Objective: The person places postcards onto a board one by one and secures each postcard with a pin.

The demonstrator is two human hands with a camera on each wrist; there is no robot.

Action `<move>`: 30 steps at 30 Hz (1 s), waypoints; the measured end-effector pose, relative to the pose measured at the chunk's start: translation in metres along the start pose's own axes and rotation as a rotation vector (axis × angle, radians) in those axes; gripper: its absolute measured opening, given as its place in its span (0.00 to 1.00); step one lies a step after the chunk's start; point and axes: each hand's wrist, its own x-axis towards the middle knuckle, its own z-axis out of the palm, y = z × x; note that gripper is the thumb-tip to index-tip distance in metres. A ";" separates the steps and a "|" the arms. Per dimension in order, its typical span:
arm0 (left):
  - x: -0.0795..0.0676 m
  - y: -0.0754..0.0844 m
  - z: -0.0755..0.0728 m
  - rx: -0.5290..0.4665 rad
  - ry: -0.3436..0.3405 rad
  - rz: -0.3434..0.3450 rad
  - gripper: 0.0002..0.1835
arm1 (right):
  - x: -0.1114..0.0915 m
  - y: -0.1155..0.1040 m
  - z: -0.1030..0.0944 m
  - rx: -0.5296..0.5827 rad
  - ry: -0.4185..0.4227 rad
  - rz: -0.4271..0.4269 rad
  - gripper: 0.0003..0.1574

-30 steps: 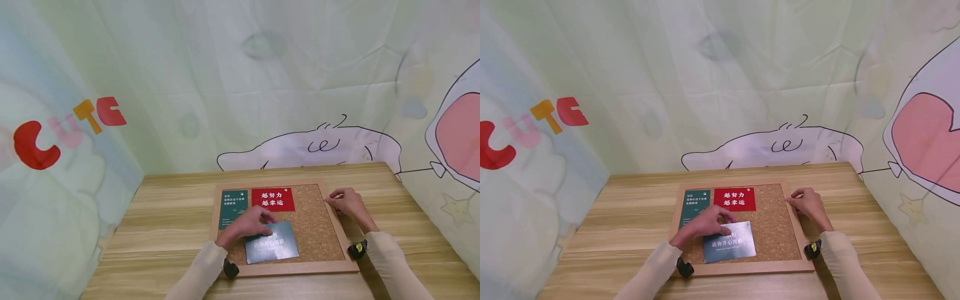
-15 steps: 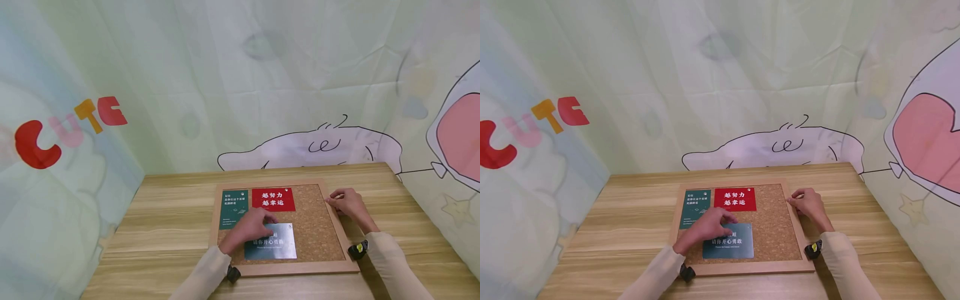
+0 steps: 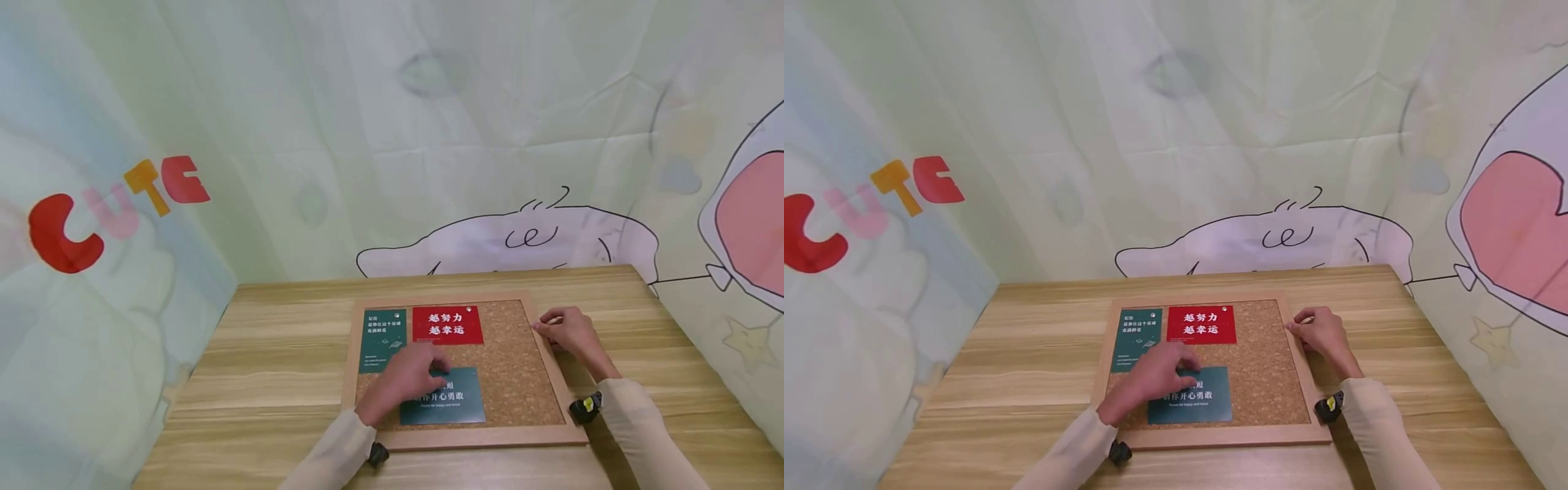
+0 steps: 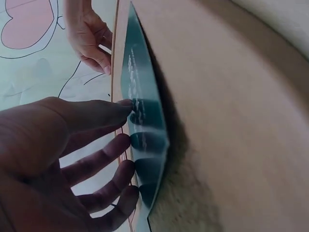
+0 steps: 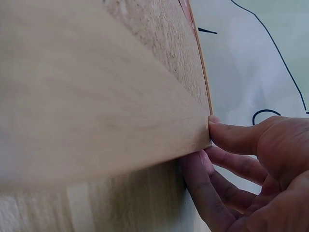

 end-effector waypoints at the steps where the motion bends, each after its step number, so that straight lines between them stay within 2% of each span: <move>1: -0.001 0.000 0.000 0.012 -0.001 0.003 0.13 | 0.000 0.000 0.000 0.000 -0.001 0.000 0.21; 9: -0.011 -0.002 0.007 0.192 0.030 0.093 0.14 | -0.001 -0.001 0.000 0.000 0.003 0.000 0.20; 15: -0.020 0.001 0.005 0.245 0.004 0.109 0.18 | 0.000 0.000 0.001 -0.007 0.006 0.004 0.20; 19: -0.030 0.004 0.004 0.300 -0.051 0.115 0.25 | 0.000 0.000 0.001 -0.002 0.001 0.002 0.20; 23: -0.040 0.005 0.006 0.337 -0.089 0.112 0.37 | -0.001 0.000 0.001 0.001 0.001 0.000 0.20; 26: -0.045 0.005 0.008 0.327 -0.108 0.102 0.45 | -0.001 0.000 0.001 0.001 0.006 0.001 0.20; 30: -0.049 0.004 0.009 0.312 -0.132 0.101 0.52 | -0.001 -0.001 0.001 0.002 0.005 -0.003 0.20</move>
